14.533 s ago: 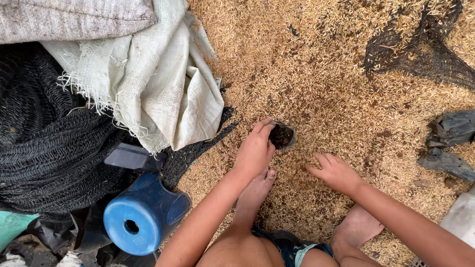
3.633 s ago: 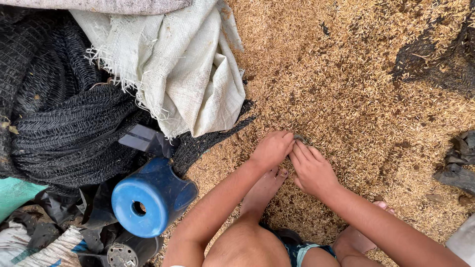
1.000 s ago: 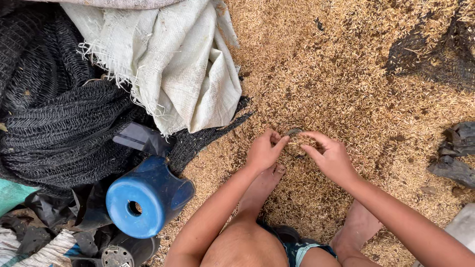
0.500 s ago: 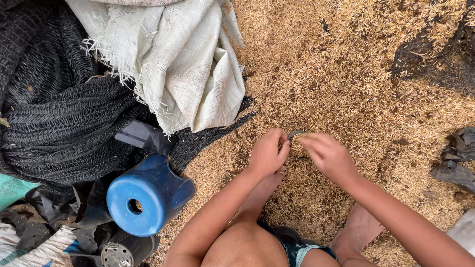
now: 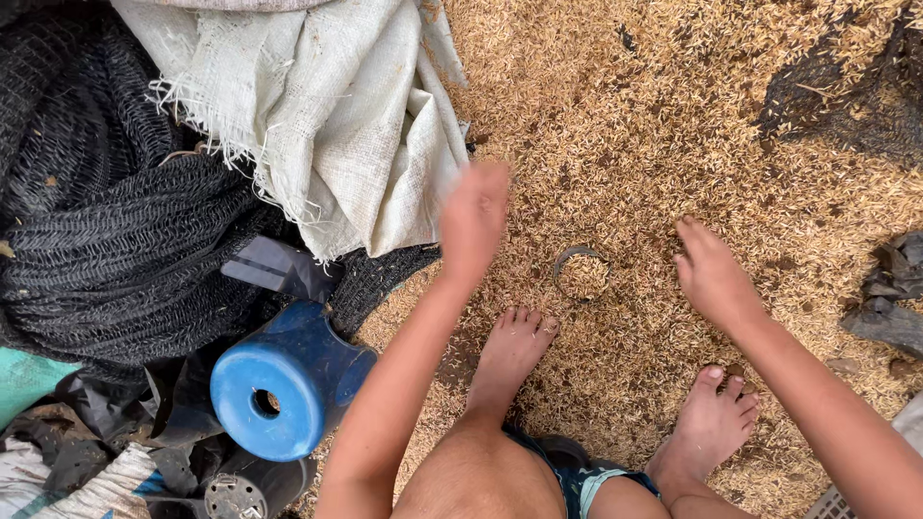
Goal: The person sits on a large pile of grains and uses their hands to sift through the material, picking out dark debris and placing it into a nearby white plastic crate. The person repeatedly scoops grains, inspects them, and discards unwanted pieces.
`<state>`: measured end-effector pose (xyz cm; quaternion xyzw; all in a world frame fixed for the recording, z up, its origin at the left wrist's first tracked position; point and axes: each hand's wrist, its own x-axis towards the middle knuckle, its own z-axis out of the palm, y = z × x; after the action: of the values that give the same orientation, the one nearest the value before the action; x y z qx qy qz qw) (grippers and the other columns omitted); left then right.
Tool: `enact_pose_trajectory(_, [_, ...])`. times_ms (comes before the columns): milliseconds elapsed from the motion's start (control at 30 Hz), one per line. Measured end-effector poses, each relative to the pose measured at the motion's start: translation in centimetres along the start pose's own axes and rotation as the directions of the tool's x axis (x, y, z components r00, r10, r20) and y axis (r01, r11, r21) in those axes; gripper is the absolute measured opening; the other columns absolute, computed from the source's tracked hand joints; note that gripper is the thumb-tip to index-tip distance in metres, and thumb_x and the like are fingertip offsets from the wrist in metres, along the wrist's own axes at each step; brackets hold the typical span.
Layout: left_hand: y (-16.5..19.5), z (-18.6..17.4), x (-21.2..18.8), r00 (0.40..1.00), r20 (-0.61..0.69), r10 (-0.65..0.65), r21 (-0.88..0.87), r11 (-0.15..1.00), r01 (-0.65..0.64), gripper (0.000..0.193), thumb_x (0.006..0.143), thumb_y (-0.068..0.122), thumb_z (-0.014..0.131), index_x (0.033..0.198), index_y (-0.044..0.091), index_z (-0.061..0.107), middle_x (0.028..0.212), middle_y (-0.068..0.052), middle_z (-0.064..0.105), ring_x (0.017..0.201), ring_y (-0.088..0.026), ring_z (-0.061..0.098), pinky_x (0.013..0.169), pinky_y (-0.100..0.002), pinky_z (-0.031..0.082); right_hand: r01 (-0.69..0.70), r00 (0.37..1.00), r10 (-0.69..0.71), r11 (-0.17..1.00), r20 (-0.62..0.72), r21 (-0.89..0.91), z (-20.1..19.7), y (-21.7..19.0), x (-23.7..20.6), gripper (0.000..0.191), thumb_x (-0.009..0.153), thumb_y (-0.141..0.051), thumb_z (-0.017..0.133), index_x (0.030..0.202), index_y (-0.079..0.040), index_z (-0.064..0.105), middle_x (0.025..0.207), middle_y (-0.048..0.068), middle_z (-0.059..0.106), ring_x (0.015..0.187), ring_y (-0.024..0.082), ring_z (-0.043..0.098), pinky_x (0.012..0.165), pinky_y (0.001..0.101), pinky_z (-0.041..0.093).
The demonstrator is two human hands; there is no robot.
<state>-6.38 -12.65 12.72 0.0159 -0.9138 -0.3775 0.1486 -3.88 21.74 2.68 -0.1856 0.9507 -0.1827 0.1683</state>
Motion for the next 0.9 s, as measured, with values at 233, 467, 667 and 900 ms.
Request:
enact_pose_trajectory(233, [-0.2, -1.1, 1.6, 0.962, 0.185, -0.203, -0.256, 0.935, 0.246, 0.028, 0.105, 0.022, 0.056, 0.125, 0.007, 0.066, 0.12, -0.009, 0.073, 0.105, -0.018, 0.071, 0.088, -0.033, 0.057, 0.015, 0.951, 0.089, 0.944, 0.297, -0.33, 1.8, -3.4, -2.2, 0.056, 0.099, -0.033, 0.057, 0.148, -0.005, 0.047, 0.145, 0.015, 0.051, 0.134, 0.026, 0.05, 0.112, 0.0365, 0.048])
enact_pose_trajectory(467, [-1.3, 1.6, -5.6, 0.7, 0.59, -0.403, 0.093, 0.894, 0.437, 0.036, 0.097, 0.037, 0.058, 0.104, 0.004, 0.072, 0.091, -0.013, 0.075, 0.079, -0.023, 0.072, 0.072, -0.037, 0.055, -0.162, 0.979, 0.114, 0.938, 0.168, 0.306, -3.7, -5.8, 0.7, 0.025, 0.094, -0.026, 0.065, 0.114, -0.016, 0.076, 0.104, 0.01, 0.077, 0.073, 0.022, 0.072, 0.068, 0.0372, 0.061])
enact_pose_trajectory(667, [-0.8, 2.9, -7.3, 0.475, 0.728, -0.494, 0.252, 0.837, 0.485, 0.055, 0.097, 0.057, 0.049, 0.091, 0.006, 0.067, 0.073, -0.012, 0.069, 0.065, -0.025, 0.069, 0.066, -0.041, 0.055, -0.205, 0.939, 0.092, 0.923, 0.333, 0.326, -6.5, -11.1, 1.3, 0.033, 0.1, -0.027, 0.061, 0.131, -0.024, 0.069, 0.106, 0.011, 0.08, 0.082, 0.031, 0.063, 0.073, 0.0454, 0.053])
enact_pose_trajectory(900, [0.2, 3.5, -8.1, 0.522, 0.729, -0.443, 0.214, 0.872, 0.441, 0.053, 0.095, 0.056, 0.053, 0.084, 0.006, 0.068, 0.07, -0.009, 0.067, 0.066, -0.024, 0.066, 0.064, -0.042, 0.052, 0.193, 0.978, -0.194, 0.981, 0.081, 0.009, -6.2, -9.7, 0.4, 0.039, 0.086, -0.004, 0.057, 0.122, -0.018, 0.068, 0.122, 0.009, 0.061, 0.105, 0.026, 0.064, 0.087, 0.0382, 0.056])
